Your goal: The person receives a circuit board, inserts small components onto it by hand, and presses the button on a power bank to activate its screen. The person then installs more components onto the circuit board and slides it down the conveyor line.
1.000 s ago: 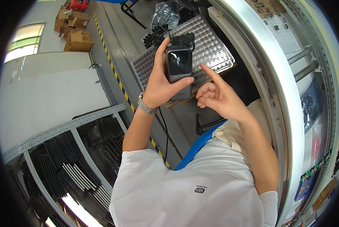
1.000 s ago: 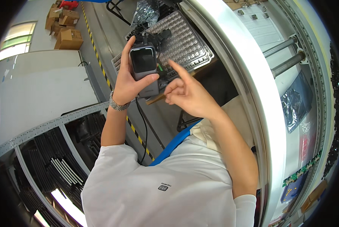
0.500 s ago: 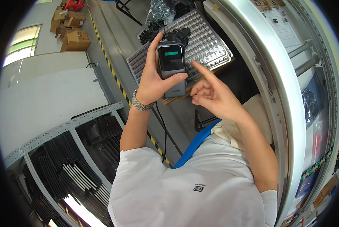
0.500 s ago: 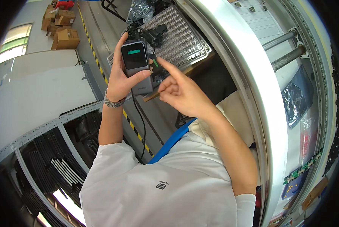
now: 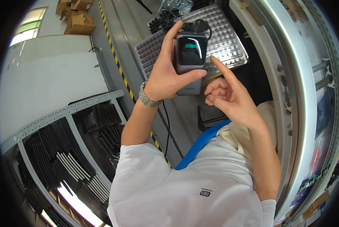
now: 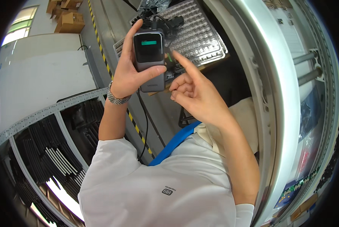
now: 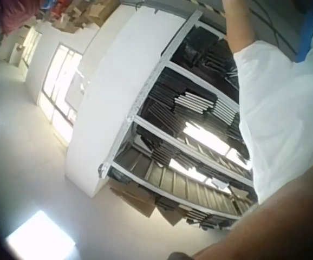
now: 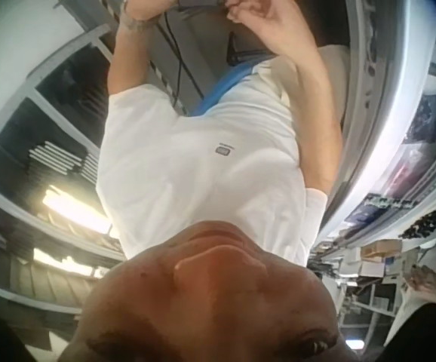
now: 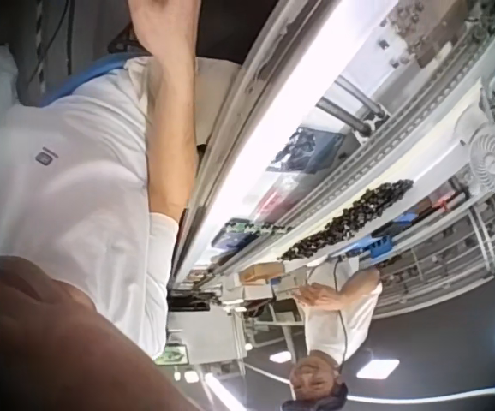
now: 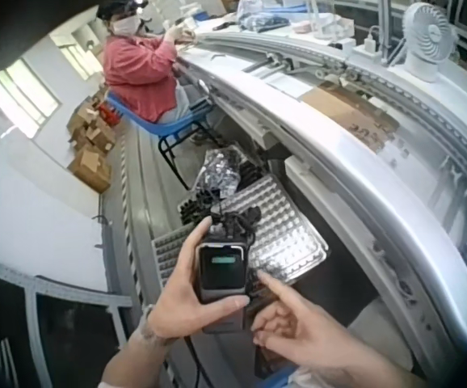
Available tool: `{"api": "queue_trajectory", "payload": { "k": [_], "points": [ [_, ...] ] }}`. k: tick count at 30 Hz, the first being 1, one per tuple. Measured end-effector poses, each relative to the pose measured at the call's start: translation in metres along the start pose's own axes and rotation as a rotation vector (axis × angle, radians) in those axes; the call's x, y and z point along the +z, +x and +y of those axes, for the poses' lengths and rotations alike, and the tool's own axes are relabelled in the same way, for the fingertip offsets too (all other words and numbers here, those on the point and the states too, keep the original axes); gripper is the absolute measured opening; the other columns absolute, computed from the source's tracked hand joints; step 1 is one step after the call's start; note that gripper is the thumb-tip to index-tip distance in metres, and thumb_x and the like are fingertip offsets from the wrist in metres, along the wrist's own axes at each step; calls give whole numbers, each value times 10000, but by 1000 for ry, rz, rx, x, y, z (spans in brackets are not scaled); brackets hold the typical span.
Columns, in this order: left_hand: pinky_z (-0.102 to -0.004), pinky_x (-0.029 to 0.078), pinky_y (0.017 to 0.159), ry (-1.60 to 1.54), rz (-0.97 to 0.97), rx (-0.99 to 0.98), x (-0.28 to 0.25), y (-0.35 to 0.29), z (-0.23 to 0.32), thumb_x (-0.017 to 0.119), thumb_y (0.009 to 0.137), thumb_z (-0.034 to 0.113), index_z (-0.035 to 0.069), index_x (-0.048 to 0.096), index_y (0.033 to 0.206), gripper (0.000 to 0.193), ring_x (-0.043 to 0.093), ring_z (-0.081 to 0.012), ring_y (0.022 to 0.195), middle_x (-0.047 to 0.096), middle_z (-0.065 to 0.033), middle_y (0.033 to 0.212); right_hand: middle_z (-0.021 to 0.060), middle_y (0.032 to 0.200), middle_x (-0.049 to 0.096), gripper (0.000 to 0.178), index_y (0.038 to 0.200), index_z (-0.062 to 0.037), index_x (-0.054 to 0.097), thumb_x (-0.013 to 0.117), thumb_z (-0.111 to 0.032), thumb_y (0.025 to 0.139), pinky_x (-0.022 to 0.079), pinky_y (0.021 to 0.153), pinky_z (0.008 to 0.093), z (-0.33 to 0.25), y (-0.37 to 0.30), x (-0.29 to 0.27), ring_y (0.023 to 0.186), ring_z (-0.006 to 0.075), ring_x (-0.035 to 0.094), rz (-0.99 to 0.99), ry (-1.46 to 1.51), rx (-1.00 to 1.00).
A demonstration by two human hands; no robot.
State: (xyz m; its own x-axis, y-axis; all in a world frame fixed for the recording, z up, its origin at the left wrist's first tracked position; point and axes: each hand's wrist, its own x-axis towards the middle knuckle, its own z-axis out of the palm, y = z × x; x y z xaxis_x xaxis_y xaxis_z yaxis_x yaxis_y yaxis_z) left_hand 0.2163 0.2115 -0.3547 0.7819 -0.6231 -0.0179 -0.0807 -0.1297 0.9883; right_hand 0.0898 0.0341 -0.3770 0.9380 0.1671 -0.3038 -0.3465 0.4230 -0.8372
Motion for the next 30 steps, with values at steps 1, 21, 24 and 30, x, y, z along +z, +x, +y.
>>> {"api": "queue_trajectory", "payload": {
  "k": [1,21,24,30],
  "points": [
    [-334,517,941,2,8,-8,-1,0,-1,826,711,-34,115,188,1602,1106,628,-237,1101,605,-151,1272,127,960,616,870,1608,-114,266,517,133,813,505,756,229,-2,1,2,780,135,588,-8,4,8],
    [-344,565,875,-135,-48,17,-10,-4,-8,832,695,-35,115,189,1602,1122,677,-265,1054,618,-169,1280,111,949,624,861,1597,-126,309,539,127,807,492,729,224,-15,6,10,782,136,597,-27,-137,-12],
    [-340,579,840,-199,-63,3,-15,-4,-12,831,697,-36,115,189,1603,1120,693,-266,1018,625,-170,1274,112,951,627,860,1594,-137,320,544,125,806,490,725,222,-19,5,10,781,135,601,-41,-157,-8],
    [-336,567,869,-159,-50,-53,-7,-1,-5,832,702,-32,115,194,1601,1112,679,-261,1054,621,-162,1287,117,949,632,847,1589,-137,334,541,123,809,493,725,223,-16,4,6,779,137,606,-36,-117,-24]
  ]
}}
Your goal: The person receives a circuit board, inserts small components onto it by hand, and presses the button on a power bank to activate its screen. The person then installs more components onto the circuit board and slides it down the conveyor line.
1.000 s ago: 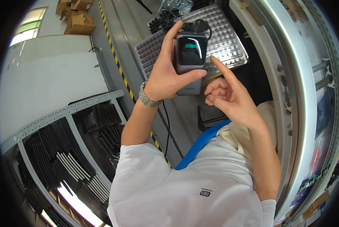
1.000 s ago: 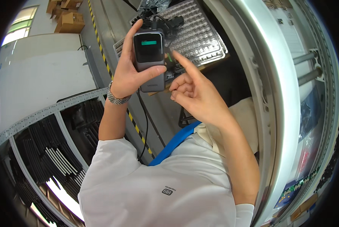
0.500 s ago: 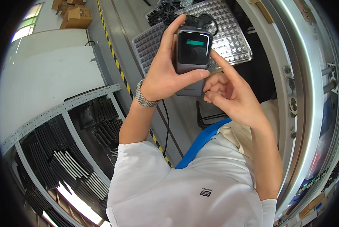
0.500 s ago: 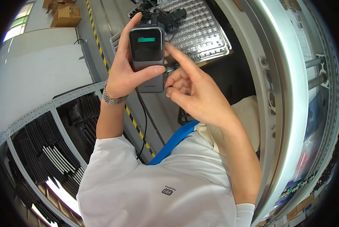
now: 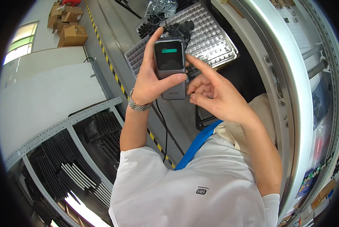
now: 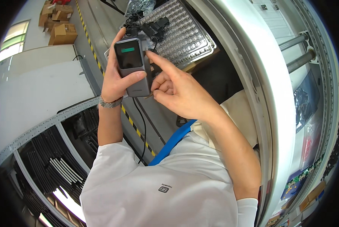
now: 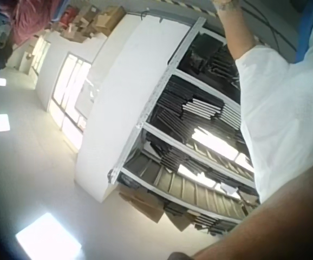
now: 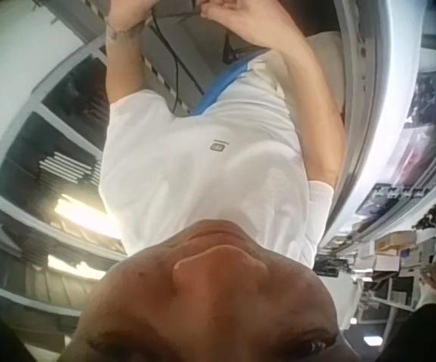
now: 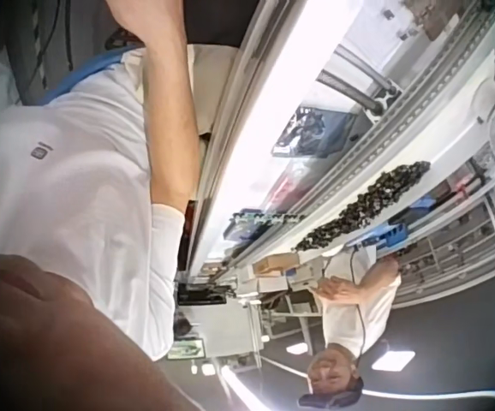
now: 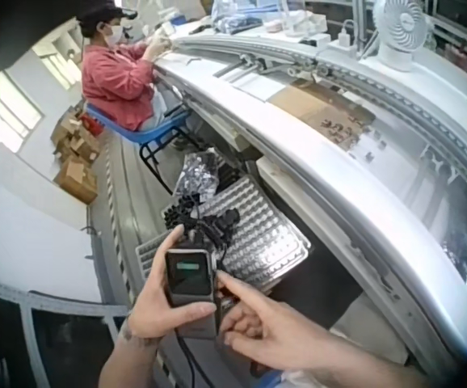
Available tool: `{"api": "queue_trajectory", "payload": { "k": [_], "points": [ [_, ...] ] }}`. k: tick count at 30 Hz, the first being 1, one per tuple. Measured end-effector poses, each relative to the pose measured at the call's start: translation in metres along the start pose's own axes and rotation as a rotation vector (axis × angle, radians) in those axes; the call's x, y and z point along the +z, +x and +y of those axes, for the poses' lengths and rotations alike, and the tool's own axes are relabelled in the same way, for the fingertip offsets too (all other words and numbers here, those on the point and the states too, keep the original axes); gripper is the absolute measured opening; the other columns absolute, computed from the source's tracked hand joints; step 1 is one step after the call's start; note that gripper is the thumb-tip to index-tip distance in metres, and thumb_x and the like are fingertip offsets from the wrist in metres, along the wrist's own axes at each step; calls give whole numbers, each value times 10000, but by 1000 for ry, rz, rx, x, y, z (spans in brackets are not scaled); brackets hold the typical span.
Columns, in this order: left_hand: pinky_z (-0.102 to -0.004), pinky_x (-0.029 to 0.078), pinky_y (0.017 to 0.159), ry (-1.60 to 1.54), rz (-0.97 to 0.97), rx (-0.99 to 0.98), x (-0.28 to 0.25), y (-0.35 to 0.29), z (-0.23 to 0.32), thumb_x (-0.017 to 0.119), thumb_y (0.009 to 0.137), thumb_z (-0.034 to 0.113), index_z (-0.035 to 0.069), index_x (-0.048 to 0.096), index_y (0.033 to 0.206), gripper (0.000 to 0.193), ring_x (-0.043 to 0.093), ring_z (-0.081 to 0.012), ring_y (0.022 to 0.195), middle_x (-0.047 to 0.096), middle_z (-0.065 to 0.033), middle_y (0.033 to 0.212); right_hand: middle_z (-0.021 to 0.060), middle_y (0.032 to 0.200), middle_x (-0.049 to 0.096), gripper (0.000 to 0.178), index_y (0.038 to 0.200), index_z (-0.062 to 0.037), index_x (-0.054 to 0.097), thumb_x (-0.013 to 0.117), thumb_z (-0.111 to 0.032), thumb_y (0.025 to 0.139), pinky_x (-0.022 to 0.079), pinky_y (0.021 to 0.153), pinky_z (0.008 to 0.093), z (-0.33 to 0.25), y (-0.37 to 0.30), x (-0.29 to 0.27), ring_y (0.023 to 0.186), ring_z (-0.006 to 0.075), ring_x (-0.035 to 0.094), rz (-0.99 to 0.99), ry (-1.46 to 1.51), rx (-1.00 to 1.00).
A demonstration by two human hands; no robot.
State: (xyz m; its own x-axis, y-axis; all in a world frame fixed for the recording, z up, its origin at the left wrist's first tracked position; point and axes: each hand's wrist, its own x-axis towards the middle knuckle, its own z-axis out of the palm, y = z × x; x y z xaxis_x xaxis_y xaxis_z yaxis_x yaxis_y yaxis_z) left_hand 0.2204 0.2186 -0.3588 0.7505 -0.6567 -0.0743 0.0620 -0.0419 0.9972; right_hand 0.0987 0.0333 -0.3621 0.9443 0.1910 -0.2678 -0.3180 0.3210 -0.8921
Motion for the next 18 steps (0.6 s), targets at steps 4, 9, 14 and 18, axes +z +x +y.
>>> {"api": "queue_trajectory", "payload": {
  "k": [4,9,14,18],
  "points": [
    [-345,583,837,98,10,63,3,2,-2,828,701,-14,113,200,1603,1106,698,-255,972,637,-159,1245,118,948,633,842,1590,-127,329,540,123,813,499,729,229,2,0,-1,778,140,607,4,17,-4],
    [-343,587,827,163,-21,108,-1,5,-2,833,707,-10,118,201,1603,1103,708,-251,950,641,-158,1236,120,955,633,816,1581,-106,333,546,131,829,511,738,238,2,2,-6,788,145,610,-17,54,-24],
    [-339,585,827,175,-10,125,0,3,-2,836,715,-9,132,205,1603,1098,711,-252,969,643,-153,1241,120,970,630,767,1556,-73,359,555,145,846,520,748,247,10,-1,-3,803,147,611,33,116,2],
    [-339,585,827,212,9,150,-1,4,-5,835,719,-11,142,212,1601,1091,715,-260,981,643,-149,1244,117,981,628,727,1533,-53,384,561,150,857,522,754,247,32,-16,-12,812,145,608,113,165,36]
  ]
}}
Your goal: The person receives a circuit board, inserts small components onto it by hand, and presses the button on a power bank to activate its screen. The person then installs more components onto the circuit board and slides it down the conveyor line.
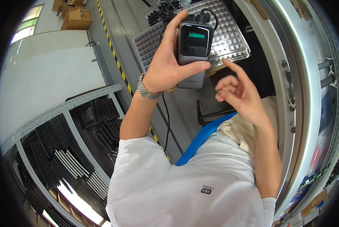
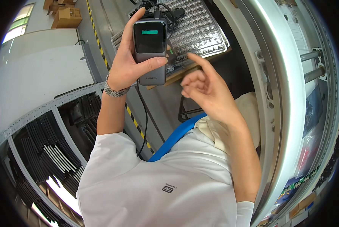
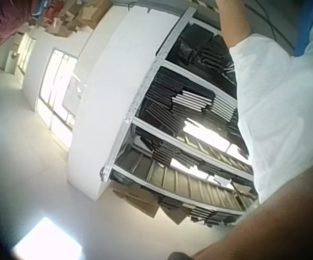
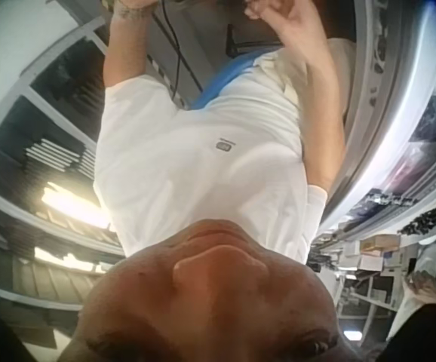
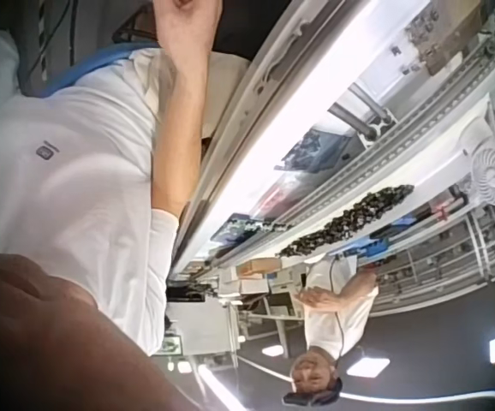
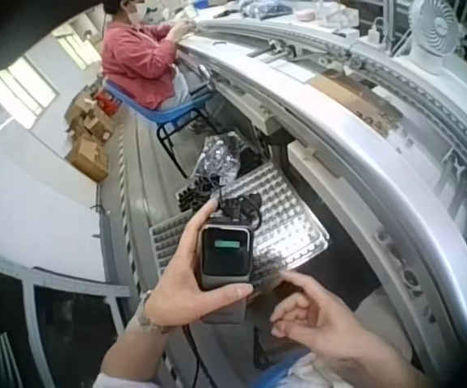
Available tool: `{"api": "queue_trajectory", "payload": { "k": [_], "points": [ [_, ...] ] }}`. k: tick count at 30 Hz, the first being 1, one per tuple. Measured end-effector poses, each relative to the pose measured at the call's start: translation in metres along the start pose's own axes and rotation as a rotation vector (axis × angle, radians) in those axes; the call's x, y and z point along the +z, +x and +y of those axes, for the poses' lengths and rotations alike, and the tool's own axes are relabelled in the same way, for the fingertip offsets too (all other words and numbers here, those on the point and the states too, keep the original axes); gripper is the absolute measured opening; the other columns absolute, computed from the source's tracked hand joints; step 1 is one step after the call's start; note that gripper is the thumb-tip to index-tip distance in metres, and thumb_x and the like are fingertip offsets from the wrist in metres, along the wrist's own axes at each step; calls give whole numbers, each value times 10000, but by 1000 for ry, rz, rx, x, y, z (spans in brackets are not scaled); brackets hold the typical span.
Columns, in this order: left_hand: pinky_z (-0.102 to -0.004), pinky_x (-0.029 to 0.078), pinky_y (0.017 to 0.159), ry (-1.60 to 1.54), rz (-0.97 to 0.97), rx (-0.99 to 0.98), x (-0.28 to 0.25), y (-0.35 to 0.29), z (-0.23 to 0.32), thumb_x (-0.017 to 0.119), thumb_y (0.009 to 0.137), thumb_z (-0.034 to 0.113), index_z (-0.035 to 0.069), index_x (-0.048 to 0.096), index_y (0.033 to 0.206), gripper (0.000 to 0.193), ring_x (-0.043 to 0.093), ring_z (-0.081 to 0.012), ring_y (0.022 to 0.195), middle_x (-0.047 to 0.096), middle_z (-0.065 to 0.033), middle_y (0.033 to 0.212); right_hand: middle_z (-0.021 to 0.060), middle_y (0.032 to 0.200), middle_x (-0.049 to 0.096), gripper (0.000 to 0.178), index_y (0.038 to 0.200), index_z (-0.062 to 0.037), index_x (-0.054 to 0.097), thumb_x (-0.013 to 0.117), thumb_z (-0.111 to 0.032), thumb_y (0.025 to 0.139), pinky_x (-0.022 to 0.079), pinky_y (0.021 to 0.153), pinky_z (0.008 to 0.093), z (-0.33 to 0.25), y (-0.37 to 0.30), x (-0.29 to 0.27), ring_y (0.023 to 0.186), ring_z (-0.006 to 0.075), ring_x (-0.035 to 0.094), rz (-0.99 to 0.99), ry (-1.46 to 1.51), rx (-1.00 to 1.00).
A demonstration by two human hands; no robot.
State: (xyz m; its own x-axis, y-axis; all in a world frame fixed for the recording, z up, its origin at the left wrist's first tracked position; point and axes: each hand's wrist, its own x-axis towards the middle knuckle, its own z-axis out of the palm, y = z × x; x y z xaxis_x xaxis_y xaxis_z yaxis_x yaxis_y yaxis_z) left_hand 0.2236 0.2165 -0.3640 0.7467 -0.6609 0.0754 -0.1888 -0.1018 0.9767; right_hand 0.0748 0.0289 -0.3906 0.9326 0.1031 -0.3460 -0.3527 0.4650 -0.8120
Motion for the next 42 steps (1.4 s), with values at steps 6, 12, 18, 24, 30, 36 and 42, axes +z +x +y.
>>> {"api": "queue_trajectory", "payload": {
  "k": [6,12,18,24,30,36,42],
  "points": [
    [-343,584,829,11,4,-30,0,-1,0,834,722,-19,150,230,1596,1076,719,-271,985,641,-149,1251,106,1002,624,679,1497,-29,422,555,153,857,520,766,242,42,-29,-22,819,138,601,98,29,89],
    [-347,584,837,-43,19,-34,3,4,-5,832,725,-24,147,246,1588,1057,720,-273,985,636,-154,1259,92,1001,624,619,1445,-7,464,576,124,851,499,757,222,53,-35,-27,839,126,620,74,-85,153],
    [-350,584,843,-26,30,-31,4,5,-3,831,730,-28,147,251,1586,1048,721,-273,982,637,-156,1254,85,1003,624,602,1429,-9,486,575,120,848,496,756,219,51,-36,-29,839,123,619,87,-74,136],
    [-348,564,872,-20,33,-48,7,12,3,822,733,-42,129,246,1584,1042,693,-260,1013,622,-157,1268,85,1006,632,696,1494,-57,440,569,137,839,516,790,239,2,-42,5,830,134,610,50,-234,78],
    [-335,511,923,-137,46,-49,12,16,-2,834,727,-37,82,246,1574,1038,624,-223,1069,611,-169,1246,71,1003,654,703,1486,-74,460,643,122,836,523,755,238,-67,-45,47,789,123,617,-135,-374,-221],
    [-343,539,883,-42,121,-260,10,79,-24,861,760,114,23,339,1517,924,661,-245,1027,623,-186,1249,61,1014,660,375,1220,-4,676,673,109,863,490,755,219,11,-133,-13,829,129,602,101,-438,-152],
    [-361,563,835,-172,139,-506,24,149,-85,870,766,241,-7,486,1393,776,684,-248,978,662,-192,1185,69,1014,684,324,1155,-7,710,694,99,850,478,778,228,45,-248,-32,832,141,597,471,-394,-102]
  ]
}}
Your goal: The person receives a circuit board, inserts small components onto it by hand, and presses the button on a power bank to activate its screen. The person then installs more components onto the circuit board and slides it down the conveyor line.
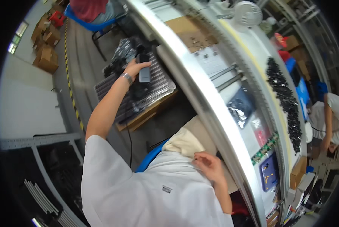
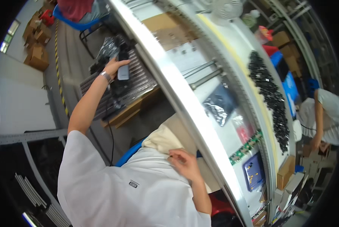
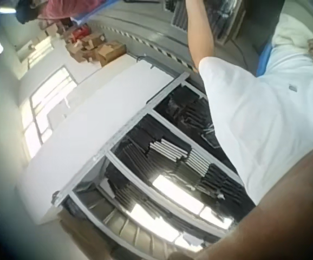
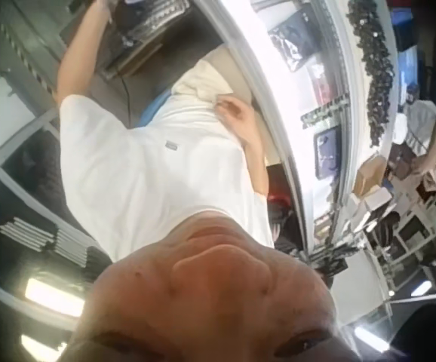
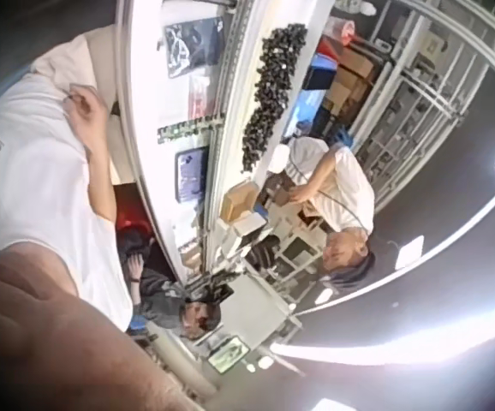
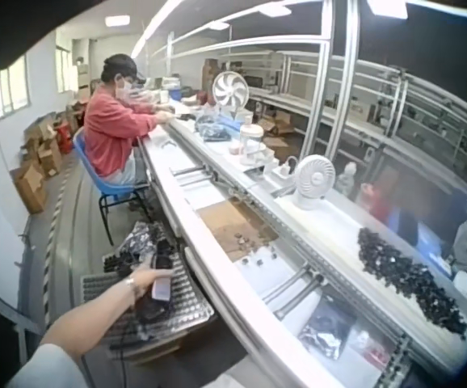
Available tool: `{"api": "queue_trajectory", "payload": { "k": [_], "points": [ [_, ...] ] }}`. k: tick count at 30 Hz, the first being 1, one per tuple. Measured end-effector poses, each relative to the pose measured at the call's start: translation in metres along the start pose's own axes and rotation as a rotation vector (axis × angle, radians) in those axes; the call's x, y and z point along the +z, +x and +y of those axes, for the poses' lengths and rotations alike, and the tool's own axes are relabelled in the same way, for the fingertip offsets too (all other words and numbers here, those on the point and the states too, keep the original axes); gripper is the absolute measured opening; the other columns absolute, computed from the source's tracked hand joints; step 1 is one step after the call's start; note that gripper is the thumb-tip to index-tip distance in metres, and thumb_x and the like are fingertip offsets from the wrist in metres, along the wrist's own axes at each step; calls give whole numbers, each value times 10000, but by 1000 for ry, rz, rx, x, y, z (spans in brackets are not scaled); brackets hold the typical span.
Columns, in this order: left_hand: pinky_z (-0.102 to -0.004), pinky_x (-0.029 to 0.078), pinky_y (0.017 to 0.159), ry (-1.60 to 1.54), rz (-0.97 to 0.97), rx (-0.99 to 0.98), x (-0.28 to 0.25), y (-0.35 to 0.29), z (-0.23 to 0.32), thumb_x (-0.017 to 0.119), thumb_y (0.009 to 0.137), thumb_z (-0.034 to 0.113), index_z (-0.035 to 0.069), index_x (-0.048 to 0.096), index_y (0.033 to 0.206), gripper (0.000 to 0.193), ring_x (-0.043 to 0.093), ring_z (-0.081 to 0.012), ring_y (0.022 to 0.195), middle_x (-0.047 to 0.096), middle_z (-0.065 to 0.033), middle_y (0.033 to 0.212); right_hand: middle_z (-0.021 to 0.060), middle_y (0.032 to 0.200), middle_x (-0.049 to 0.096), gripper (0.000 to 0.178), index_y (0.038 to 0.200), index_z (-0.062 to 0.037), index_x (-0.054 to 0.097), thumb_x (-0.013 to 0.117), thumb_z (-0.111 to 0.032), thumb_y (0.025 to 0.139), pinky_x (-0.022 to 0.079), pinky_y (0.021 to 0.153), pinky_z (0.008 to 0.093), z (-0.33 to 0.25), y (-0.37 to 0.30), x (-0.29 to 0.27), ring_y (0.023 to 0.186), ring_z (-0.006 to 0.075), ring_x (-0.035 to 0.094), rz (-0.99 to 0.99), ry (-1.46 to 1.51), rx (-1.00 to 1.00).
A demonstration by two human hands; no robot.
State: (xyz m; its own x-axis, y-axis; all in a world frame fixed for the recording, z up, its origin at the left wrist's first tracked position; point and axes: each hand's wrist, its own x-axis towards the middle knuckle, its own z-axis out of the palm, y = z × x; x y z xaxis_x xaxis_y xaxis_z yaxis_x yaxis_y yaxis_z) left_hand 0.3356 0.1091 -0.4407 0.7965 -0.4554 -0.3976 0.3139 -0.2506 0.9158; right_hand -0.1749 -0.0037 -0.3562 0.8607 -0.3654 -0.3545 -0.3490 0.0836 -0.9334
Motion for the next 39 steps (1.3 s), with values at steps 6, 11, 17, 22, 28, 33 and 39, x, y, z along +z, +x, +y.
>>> {"api": "queue_trajectory", "payload": {
  "k": [6,11,17,22,28,33,39],
  "points": [
    [-300,582,787,-392,-326,106,-36,54,-70,691,931,160,-5,721,1175,296,724,-213,922,750,-135,1079,42,1124,701,262,1210,-18,685,672,-17,948,504,817,216,41,-37,-11,909,121,639,87,122,-142],
    [-352,579,791,58,156,-285,-34,121,-52,835,764,325,-57,695,1189,588,701,-285,928,726,-190,1100,30,1147,685,258,1224,-22,677,657,-43,968,501,851,226,40,-45,-4,945,119,630,97,175,-192],
    [-468,552,841,1194,248,413,-48,116,-118,623,813,696,38,632,1311,826,673,-395,1029,686,-234,1182,60,1135,683,210,1143,-39,707,668,-37,937,495,855,291,12,-78,-27,960,192,619,90,-33,-439],
    [-551,493,961,1269,141,84,22,100,-47,495,891,665,105,552,1395,755,603,-422,1195,619,-201,1329,125,1010,699,211,968,-9,765,724,65,775,527,810,325,-3,-131,-49,890,243,643,391,-77,-441],
    [-452,524,956,1114,318,36,63,23,-28,783,755,562,-61,541,1290,856,662,-421,1094,659,-301,1191,136,953,656,176,864,27,750,722,104,708,513,693,280,0,-169,-81,789,238,621,493,-132,-316],
    [-405,550,899,1076,414,408,-48,54,-24,777,831,489,-7,583,1319,722,696,-370,1008,709,-231,1145,133,931,662,168,853,23,752,732,91,701,518,662,274,-19,-193,-101,750,229,631,561,-72,-347],
    [-476,513,941,1561,75,812,-50,65,-67,796,762,389,21,535,1390,773,596,-465,1081,597,-276,1227,104,924,687,205,894,-1,771,763,85,707,483,665,256,-37,-205,-174,773,186,614,596,-198,-457]
  ]
}}
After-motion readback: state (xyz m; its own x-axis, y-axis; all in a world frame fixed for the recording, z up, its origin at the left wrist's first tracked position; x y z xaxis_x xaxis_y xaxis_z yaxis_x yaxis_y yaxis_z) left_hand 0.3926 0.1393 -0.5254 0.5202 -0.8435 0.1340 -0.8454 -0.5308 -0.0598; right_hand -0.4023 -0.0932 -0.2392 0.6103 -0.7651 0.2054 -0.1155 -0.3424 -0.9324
